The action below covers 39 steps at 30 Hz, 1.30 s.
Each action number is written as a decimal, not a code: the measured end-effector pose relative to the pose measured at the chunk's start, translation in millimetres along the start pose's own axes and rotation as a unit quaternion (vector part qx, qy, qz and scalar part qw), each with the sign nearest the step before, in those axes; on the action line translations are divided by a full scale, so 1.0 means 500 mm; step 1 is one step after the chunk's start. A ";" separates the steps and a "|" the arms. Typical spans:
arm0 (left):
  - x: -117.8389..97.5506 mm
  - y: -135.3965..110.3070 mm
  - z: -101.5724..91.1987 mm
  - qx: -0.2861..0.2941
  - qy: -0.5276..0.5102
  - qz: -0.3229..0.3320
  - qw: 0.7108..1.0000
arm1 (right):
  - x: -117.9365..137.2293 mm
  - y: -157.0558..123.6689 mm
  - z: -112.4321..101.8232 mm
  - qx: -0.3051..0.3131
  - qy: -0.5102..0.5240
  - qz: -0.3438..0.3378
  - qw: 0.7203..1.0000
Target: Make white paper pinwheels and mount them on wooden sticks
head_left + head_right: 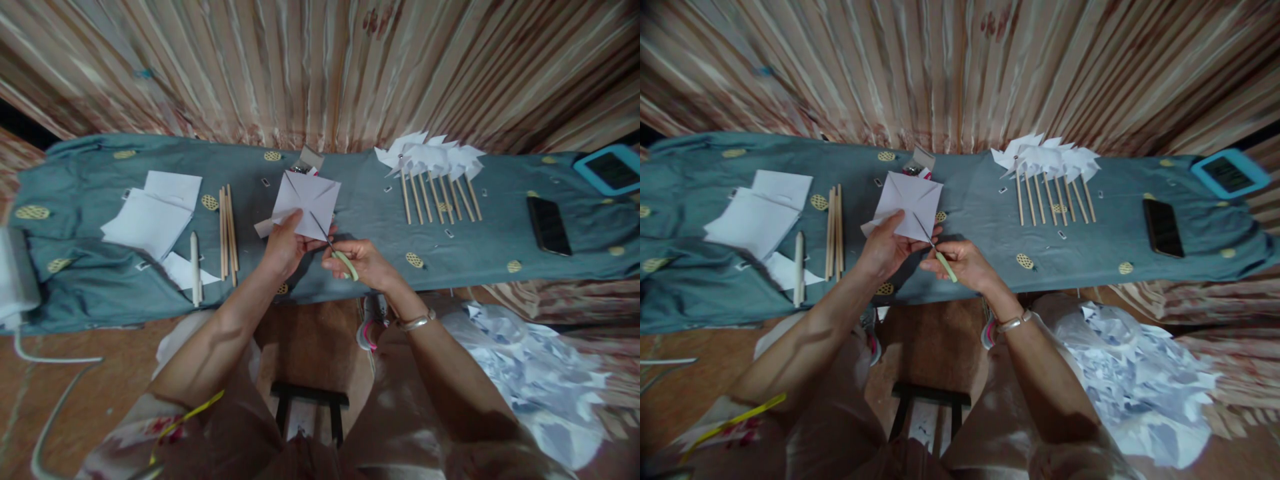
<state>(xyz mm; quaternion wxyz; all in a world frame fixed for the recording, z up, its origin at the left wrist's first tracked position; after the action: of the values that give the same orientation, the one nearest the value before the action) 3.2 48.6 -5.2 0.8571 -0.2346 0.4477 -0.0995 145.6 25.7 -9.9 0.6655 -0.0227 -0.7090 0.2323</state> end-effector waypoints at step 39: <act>-0.034 0.007 -0.005 -0.016 -0.026 0.018 0.999 | 0.009 -0.052 -0.138 -0.268 -0.520 -0.057 0.809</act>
<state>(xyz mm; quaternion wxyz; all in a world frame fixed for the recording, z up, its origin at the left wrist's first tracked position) -9.0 57.2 4.2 0.8662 -0.2423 0.4313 -0.0705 218.2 24.9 4.2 0.1763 -0.0360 -0.9833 -0.0282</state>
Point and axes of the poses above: each hand's wrist, its own y-axis towards the middle knuckle, its own z-axis out of the palm, x = y × z, the point moved 3 cm from there along y, towards the middle knuckle, and after that the axes turned 10 degrees about -x, right-handed, at the moved point
